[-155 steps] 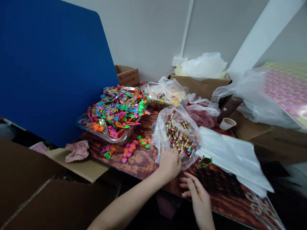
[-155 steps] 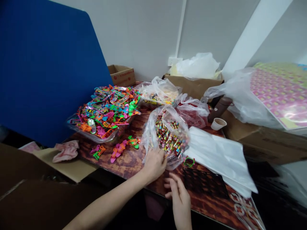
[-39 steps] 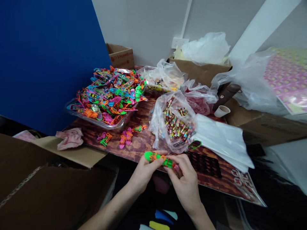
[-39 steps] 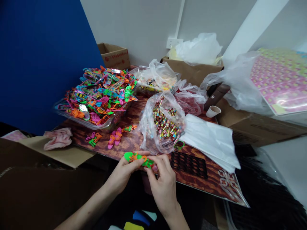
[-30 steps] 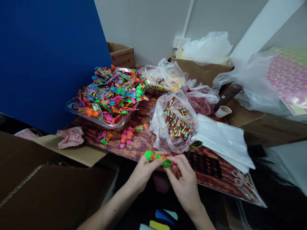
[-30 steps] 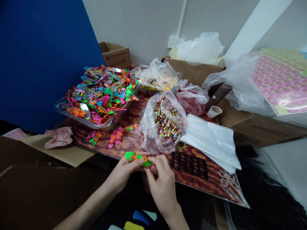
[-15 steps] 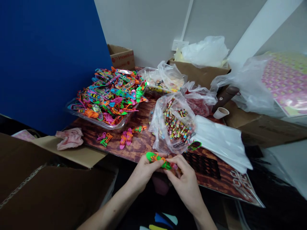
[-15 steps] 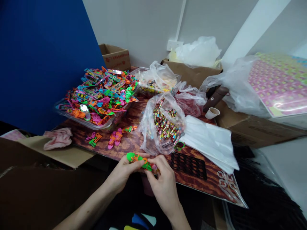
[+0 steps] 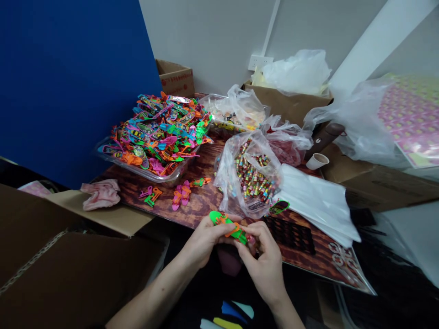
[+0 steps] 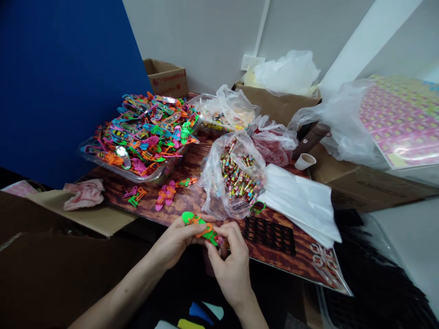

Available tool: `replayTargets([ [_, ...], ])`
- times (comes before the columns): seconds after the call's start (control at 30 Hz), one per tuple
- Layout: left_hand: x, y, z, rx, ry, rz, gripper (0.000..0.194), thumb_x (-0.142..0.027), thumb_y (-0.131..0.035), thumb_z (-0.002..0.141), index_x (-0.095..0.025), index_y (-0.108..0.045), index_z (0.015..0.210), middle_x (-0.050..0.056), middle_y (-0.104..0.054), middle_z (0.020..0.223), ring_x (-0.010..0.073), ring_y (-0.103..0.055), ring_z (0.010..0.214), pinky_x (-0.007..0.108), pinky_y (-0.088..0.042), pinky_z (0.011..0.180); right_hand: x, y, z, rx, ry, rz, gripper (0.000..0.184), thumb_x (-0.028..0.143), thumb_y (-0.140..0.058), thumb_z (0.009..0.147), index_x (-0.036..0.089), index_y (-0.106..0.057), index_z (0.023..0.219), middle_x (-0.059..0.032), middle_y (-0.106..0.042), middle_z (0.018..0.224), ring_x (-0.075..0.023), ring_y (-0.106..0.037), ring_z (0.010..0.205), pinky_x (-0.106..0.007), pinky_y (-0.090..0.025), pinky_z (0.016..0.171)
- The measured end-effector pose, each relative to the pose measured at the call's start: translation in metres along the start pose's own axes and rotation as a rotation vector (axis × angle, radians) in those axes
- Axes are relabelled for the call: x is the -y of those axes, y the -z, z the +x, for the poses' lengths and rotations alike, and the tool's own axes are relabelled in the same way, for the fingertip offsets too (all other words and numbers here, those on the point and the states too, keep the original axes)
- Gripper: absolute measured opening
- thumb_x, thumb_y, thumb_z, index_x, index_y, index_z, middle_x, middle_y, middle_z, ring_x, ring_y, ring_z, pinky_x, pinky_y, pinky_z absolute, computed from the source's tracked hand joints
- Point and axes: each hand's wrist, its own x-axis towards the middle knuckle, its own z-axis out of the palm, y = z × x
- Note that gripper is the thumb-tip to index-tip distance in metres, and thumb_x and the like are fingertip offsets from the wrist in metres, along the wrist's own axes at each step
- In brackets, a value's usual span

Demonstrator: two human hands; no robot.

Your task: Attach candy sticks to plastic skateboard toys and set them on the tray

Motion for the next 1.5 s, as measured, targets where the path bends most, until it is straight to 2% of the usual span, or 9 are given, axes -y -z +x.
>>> replayTargets([
  [0.1,-0.001,-0.003,0.001,-0.043,-0.013,-0.001,0.035,-0.026,-0.074,0.070,-0.007,-0.068,0.099,0.011,-0.072,0.083,0.0193,-0.067,0.073,0.028,-0.053,0.069,0.001,-0.004,0.000,-0.096,0.046,-0.086,0.018,0.014,-0.059,0.084,0.020,-0.058,0.100,-0.0028,-0.051,0.091,-0.0141,-0.052,0.073,-0.025,-0.043,0.061],
  [0.17,-0.002,-0.005,0.002,-0.064,-0.030,0.015,0.037,-0.027,-0.075,0.069,-0.007,-0.068,0.099,0.010,-0.072,0.082,0.0193,-0.067,0.073,0.027,-0.052,0.069,0.001,-0.005,0.002,-0.113,0.043,-0.120,0.017,0.013,-0.059,0.084,0.019,-0.057,0.100,-0.0035,-0.051,0.092,-0.0153,-0.053,0.078,-0.027,-0.045,0.066],
  [0.33,-0.004,-0.005,0.008,-0.050,-0.025,0.090,0.039,-0.029,-0.075,0.069,-0.007,-0.068,0.099,0.010,-0.072,0.079,0.0201,-0.067,0.070,0.030,-0.052,0.068,-0.003,-0.003,0.006,-0.061,0.055,-0.106,0.017,0.012,-0.058,0.086,0.020,-0.058,0.101,-0.0041,-0.052,0.095,-0.0172,-0.054,0.088,-0.029,-0.046,0.074],
  [0.53,0.000,-0.005,0.012,-0.066,-0.021,0.052,0.037,-0.030,-0.074,0.069,-0.008,-0.068,0.098,0.010,-0.072,0.080,0.0197,-0.067,0.070,0.030,-0.053,0.068,-0.009,-0.005,0.002,-0.125,0.072,-0.118,0.022,0.012,-0.057,0.086,0.020,-0.058,0.106,-0.0050,-0.052,0.096,-0.0172,-0.054,0.087,-0.030,-0.046,0.073],
  [0.73,0.001,-0.006,0.012,-0.094,-0.029,0.074,0.036,-0.030,-0.076,0.068,-0.008,-0.068,0.096,0.009,-0.072,0.081,0.0201,-0.067,0.074,0.030,-0.052,0.070,-0.010,-0.003,0.004,-0.049,0.029,-0.144,0.017,0.015,-0.056,0.087,0.020,-0.059,0.103,-0.0058,-0.052,0.096,-0.0186,-0.055,0.090,-0.031,-0.048,0.075],
  [0.9,0.002,-0.006,0.014,-0.076,-0.012,0.049,0.037,-0.030,-0.075,0.069,-0.008,-0.068,0.099,0.010,-0.071,0.081,0.0203,-0.067,0.072,0.031,-0.053,0.069,-0.011,-0.006,-0.001,-0.125,0.044,-0.178,0.026,0.011,-0.052,0.087,0.021,-0.056,0.111,-0.0084,-0.051,0.102,-0.0205,-0.055,0.094,-0.034,-0.049,0.077],
  [1.1,0.000,-0.007,0.014,-0.063,-0.017,0.089,0.036,-0.030,-0.075,0.069,-0.007,-0.068,0.095,0.009,-0.071,0.079,0.0195,-0.067,0.070,0.030,-0.052,0.070,-0.010,-0.002,0.002,-0.015,0.043,-0.213,0.025,0.008,-0.051,0.086,0.021,-0.058,0.106,-0.0065,-0.052,0.098,-0.0190,-0.056,0.091,-0.031,-0.048,0.076],
  [1.3,0.002,-0.008,0.017,-0.093,0.000,0.037,0.038,-0.030,-0.076,0.066,-0.007,-0.067,0.095,0.009,-0.071,0.078,0.0190,-0.066,0.069,0.029,-0.053,0.066,-0.012,-0.008,-0.002,-0.136,0.006,-0.185,0.027,0.010,-0.051,0.086,0.020,-0.058,0.110,-0.0082,-0.052,0.103,-0.0205,-0.056,0.096,-0.033,-0.049,0.079],
  [1.5,-0.001,-0.008,0.016,-0.068,-0.008,0.074,0.034,-0.031,-0.076,0.066,-0.008,-0.068,0.090,0.008,-0.071,0.076,0.0192,-0.066,0.067,0.030,-0.052,0.068,-0.010,-0.006,0.001,-0.047,0.002,-0.187,0.020,0.011,-0.050,0.086,0.020,-0.058,0.103,-0.0076,-0.053,0.099,-0.0204,-0.056,0.092,-0.033,-0.048,0.077],
])
